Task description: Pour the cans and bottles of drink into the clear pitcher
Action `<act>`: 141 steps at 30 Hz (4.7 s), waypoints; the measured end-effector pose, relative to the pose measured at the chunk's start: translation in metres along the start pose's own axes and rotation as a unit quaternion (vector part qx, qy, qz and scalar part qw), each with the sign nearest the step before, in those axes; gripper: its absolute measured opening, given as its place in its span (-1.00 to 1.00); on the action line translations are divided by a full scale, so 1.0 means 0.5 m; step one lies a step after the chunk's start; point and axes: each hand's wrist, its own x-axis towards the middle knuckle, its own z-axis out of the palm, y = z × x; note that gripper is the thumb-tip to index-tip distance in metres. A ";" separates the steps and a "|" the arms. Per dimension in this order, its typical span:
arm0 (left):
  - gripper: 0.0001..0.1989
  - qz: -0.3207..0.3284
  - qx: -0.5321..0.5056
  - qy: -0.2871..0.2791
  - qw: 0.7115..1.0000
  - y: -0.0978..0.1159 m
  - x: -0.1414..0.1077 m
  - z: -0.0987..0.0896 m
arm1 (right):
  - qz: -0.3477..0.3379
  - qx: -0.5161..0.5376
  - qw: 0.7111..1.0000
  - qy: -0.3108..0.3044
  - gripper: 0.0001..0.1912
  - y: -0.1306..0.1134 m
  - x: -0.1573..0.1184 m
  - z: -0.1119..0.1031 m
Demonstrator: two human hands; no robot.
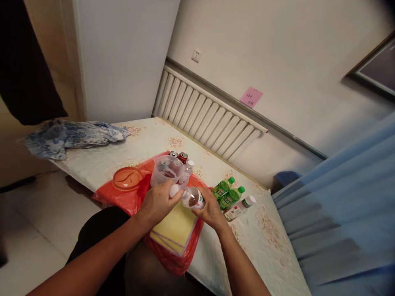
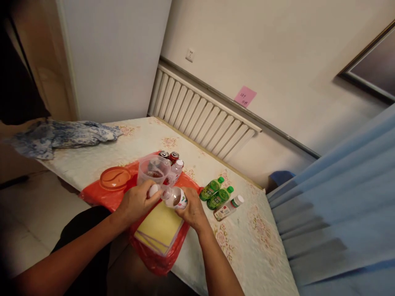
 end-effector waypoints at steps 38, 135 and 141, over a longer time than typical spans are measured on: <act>-0.46 -0.172 -0.320 -0.095 0.927 -0.079 -0.072 0.082 | -0.183 -0.482 0.856 -0.041 -0.66 -0.091 0.286 -0.097; -0.74 0.177 0.003 -0.050 0.983 -0.247 -0.150 0.305 | 0.248 0.310 0.883 0.251 -0.42 0.296 0.132 0.144; -0.72 0.239 0.076 0.056 0.966 -0.259 -0.167 0.317 | 0.243 0.281 0.894 0.252 -0.40 0.348 0.208 0.183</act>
